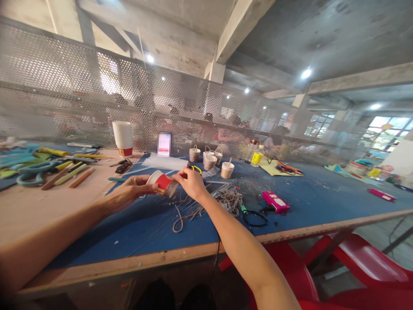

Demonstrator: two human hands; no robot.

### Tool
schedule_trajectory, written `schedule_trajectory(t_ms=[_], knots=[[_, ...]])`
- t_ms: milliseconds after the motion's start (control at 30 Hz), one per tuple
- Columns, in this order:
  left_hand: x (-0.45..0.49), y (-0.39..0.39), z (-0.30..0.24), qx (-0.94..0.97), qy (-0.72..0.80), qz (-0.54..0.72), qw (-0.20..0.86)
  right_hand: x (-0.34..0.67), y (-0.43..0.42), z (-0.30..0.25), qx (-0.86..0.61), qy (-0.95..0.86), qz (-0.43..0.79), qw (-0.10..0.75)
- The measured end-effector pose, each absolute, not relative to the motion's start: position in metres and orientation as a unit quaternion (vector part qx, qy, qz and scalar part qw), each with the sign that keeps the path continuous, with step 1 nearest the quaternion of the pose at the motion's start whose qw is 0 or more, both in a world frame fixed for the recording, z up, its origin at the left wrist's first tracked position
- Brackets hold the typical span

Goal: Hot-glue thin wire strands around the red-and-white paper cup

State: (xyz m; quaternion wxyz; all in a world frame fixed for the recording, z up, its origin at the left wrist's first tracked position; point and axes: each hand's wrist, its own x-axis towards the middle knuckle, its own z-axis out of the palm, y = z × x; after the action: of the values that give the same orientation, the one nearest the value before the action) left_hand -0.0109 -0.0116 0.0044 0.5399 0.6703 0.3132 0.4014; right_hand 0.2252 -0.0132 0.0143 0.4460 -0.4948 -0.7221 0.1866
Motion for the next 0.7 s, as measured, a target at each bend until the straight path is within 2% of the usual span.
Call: schedule_trajectory(t_ms=[700], knots=[[-0.0095,-0.0149,0.0070,0.659,0.301,0.396,0.564,0.2284,-0.0037,0.0064,-0.490,-0.697,0.266,0.451]])
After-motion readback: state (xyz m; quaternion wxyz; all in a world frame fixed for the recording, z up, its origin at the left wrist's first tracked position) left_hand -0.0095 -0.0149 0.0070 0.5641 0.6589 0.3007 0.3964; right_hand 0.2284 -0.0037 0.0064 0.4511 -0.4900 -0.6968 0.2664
